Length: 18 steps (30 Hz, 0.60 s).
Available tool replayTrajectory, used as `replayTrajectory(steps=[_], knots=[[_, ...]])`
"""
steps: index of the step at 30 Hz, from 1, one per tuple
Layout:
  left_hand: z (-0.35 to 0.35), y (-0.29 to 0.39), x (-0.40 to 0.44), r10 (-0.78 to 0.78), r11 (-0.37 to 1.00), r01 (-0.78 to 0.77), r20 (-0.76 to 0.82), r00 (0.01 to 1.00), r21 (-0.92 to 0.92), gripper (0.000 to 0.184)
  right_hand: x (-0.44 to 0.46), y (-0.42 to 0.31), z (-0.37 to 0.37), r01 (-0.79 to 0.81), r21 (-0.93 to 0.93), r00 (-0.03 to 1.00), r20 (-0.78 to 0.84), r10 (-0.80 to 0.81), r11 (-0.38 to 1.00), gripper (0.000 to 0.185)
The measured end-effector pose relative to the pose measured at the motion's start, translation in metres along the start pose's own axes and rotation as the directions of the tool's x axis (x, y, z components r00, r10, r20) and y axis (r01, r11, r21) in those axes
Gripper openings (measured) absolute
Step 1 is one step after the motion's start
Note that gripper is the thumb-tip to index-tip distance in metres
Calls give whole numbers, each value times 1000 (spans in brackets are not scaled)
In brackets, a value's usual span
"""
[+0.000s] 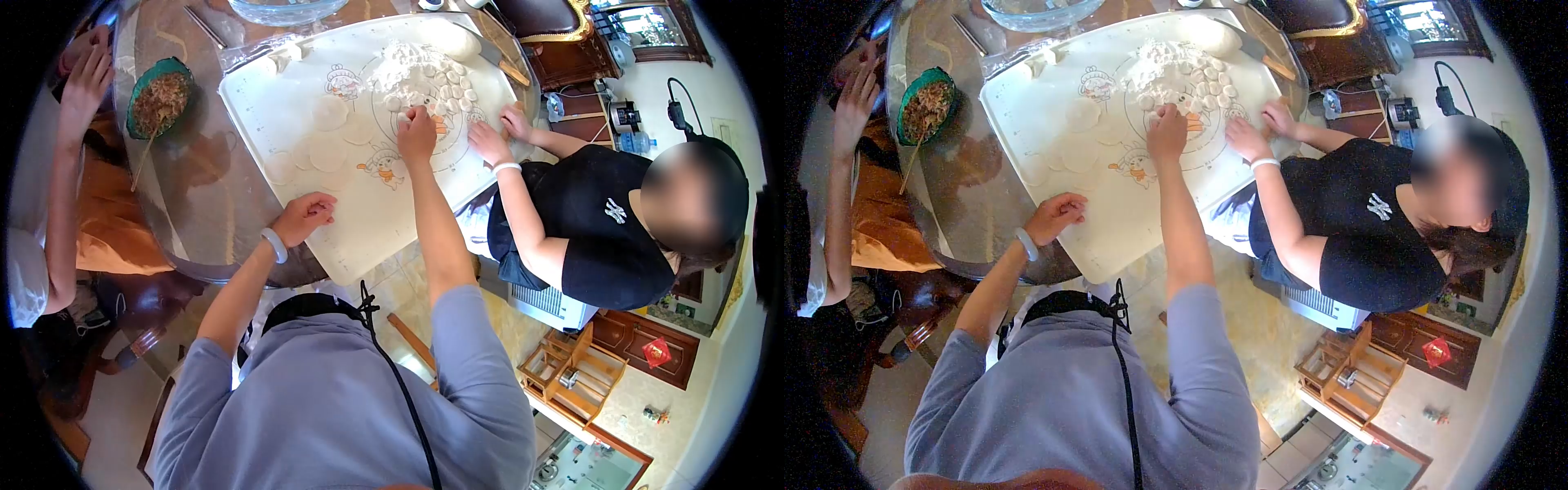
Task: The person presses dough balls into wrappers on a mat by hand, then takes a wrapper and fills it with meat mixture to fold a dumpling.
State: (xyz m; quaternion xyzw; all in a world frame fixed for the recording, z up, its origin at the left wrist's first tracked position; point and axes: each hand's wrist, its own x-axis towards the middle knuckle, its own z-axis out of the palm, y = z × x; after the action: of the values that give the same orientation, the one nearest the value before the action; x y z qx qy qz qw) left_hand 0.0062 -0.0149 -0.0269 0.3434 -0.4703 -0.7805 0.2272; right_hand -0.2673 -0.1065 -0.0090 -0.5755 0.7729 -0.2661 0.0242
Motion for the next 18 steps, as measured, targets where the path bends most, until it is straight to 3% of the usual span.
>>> replayTrajectory(steps=[1, 4, 7, 10, 14, 18], knots=[[-1, -4, 2, 20, 1000, -20, 6, 1000, -8, 23, -2, -2, -2, 25, -31, 999, -26, -26, 999, 24], [-2, -3, -1, 19, 1000, -19, 3, 1000, -16, 23, -11, -1, -12, 78, -7, 982, 173, -75, 997, 23], [-1, 2, 0, 6, 1000, -6, 3, 1000, 25, 24, -14, 11, -9, -267, 375, 962, 59, 265, 888, 22], [-1, -1, 0, 13, 999, -13, -1, 1000, 32, 24, -9, 25, -2, -283, 365, 949, -30, 315, 887, 24], [2, 1, 0, 12, 999, -12, -14, 1000, 39, 24, -5, 15, -8, -291, 215, 949, 189, 253, 932, 28], [2, 0, 0, 1, 999, -1, -28, 1000, 35, 23, -3, 20, 4, -242, 206, 960, 194, 203, 948, 27]])
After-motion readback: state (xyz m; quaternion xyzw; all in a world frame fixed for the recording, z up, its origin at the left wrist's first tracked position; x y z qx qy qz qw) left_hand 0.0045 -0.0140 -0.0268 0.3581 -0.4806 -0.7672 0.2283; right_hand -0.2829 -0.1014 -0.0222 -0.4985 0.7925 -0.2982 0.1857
